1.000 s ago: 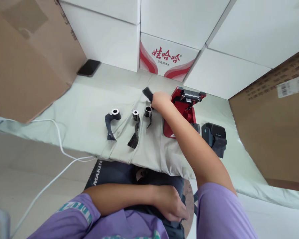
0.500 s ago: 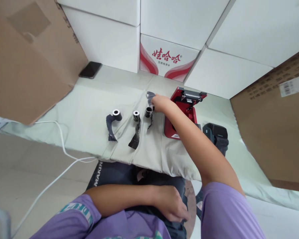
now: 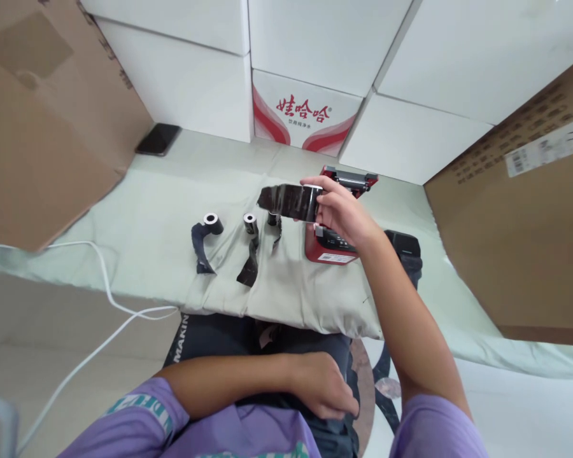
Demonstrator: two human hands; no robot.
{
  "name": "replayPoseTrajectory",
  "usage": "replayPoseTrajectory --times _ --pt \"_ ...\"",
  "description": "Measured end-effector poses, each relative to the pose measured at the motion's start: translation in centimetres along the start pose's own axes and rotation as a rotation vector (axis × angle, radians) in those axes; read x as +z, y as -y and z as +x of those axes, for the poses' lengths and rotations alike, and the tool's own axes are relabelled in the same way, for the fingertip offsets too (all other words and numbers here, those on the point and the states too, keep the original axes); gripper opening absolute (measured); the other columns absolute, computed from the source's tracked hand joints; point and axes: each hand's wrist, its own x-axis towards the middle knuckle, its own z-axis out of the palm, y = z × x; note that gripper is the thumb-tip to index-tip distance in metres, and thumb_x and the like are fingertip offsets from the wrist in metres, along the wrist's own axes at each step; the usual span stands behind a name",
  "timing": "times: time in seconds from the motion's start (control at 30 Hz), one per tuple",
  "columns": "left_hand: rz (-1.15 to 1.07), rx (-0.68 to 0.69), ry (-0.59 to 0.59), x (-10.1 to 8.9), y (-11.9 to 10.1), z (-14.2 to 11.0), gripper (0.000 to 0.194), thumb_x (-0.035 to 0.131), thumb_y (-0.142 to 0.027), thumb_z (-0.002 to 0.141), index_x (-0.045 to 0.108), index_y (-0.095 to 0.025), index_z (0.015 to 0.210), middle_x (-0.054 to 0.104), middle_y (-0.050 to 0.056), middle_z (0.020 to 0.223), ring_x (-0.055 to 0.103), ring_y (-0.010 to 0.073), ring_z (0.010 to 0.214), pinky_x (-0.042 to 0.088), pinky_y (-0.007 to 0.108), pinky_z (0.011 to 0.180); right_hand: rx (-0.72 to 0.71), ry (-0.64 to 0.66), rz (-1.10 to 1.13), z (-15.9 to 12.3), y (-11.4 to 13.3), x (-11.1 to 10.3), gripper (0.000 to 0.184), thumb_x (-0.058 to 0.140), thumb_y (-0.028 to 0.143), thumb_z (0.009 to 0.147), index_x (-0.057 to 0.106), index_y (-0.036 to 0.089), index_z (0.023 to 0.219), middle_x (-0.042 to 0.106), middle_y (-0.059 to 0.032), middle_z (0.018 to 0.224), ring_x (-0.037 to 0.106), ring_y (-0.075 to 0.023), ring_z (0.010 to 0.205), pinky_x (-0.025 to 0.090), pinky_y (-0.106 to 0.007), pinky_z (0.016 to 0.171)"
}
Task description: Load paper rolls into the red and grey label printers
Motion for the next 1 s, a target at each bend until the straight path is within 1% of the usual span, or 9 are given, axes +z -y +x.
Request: replayPoseTrajectory --times 0.07,0.2,0.3,0.4,0.47,0.6,0.73,0.83,1.0 --pt "0.005 0.1 0.002 0.2 0.0 0.1 0.013 0.066 -0.038 0.094 0.069 -0.029 0.103 0.08 -0.005 0.102 0.074 0.0139 0.083 0.037 0.029 0.047 0.041 -0.041 -0.051 -1.5 -0.1 -0.2 0.05 0.062 0.054 0.087 0.057 0.026 0.128 0.068 -0.005 0.099 0.067 -0.0207 0.075 0.058 -0.036 0.064" --pt "0.013 0.11 -0.03 0.5 0.1 0.0 0.019 0.063 -0.036 0.096 0.071 -0.025 0.109 0.081 -0.003 0.106 0.075 0.0146 0.082 0.038 0.031 0.049 -0.01 -0.137 -0.221 -4.6 0.2 -1.2 0.056 0.074 0.06 0.082 0.059 0.029 0.126 0.071 -0.0071 0.109 0.071 -0.0254 0.096 0.061 -0.041 0.082" --pt "0.032 0.108 -0.038 0.3 0.0 -0.1 0.019 0.063 -0.036 0.097 0.071 -0.024 0.11 0.081 -0.003 0.102 0.074 0.0138 0.079 0.037 0.03 0.049 -0.103 -0.241 -0.386 -6.9 0.7 -2.5 0.047 0.077 0.057 0.083 0.065 0.032 0.122 0.07 -0.0105 0.124 0.066 -0.033 0.121 0.058 -0.049 0.098" --pt "0.057 0.105 -0.048 0.0 -0.1 -0.2 0.017 0.063 -0.035 0.097 0.07 -0.024 0.107 0.081 -0.003 0.098 0.073 0.0137 0.076 0.036 0.031 0.048 -0.174 -0.348 -0.563 -8.7 0.8 -4.3 0.037 0.077 0.05 0.086 0.069 0.035 0.119 0.061 -0.0112 0.141 0.057 -0.0365 0.137 0.057 -0.051 0.103" --pt "0.068 0.104 -0.049 -0.1 -0.2 -0.2 0.014 0.063 -0.035 0.097 0.07 -0.025 0.104 0.081 -0.003 0.097 0.073 0.0135 0.076 0.036 0.031 0.048 -0.174 -0.355 -0.544 -9.3 0.3 -5.3 0.037 0.075 0.048 0.089 0.066 0.039 0.123 0.06 -0.0083 0.142 0.064 -0.0334 0.13 0.06 -0.048 0.096" --pt "0.085 0.086 -0.02 -0.1 -0.2 -0.2 0.013 0.062 -0.037 0.098 0.069 -0.027 0.101 0.082 -0.004 0.098 0.074 0.0124 0.077 0.035 0.03 0.049 -0.071 -0.293 -0.281 -9.1 -1.4 -6.1 0.044 0.071 0.051 0.09 0.055 0.04 0.13 0.065 -0.0042 0.125 0.076 -0.0255 0.102 0.063 -0.039 0.075" --pt "0.111 0.11 0.002 0.0 -0.2 -0.1 0.017 0.06 -0.037 0.099 0.07 -0.025 0.104 0.082 -0.004 0.099 0.074 0.0132 0.08 0.037 0.031 0.051 0.032 -0.283 -0.14 -8.5 -1.7 -5.4 0.042 0.064 0.057 0.088 0.058 0.034 0.122 0.07 -0.0059 0.11 0.075 -0.0309 0.109 0.061 -0.042 0.075" --pt "0.117 0.107 -0.003 0.0 -0.2 -0.2 0.019 0.058 -0.036 0.099 0.071 -0.024 0.104 0.081 -0.003 0.098 0.073 0.0138 0.078 0.039 0.03 0.052 0.07 -0.253 -0.094 -8.3 -1.4 -5.2 0.044 0.056 0.063 0.089 0.063 0.029 0.116 0.073 -0.0109 0.113 0.073 -0.035 0.114 0.062 -0.045 0.076" --pt "0.077 0.068 -0.021 -0.3 -0.4 -0.2 0.012 0.066 -0.037 0.096 0.071 -0.026 0.095 0.08 -0.004 0.095 0.073 0.0113 0.076 0.041 0.024 0.053 -0.039 -0.195 -0.208 -7.6 -1.0 -6.3 0.062 0.076 0.055 0.083 0.06 0.032 0.139 0.068 -0.0083 0.13 0.073 -0.0296 0.111 0.063 -0.04 0.079"
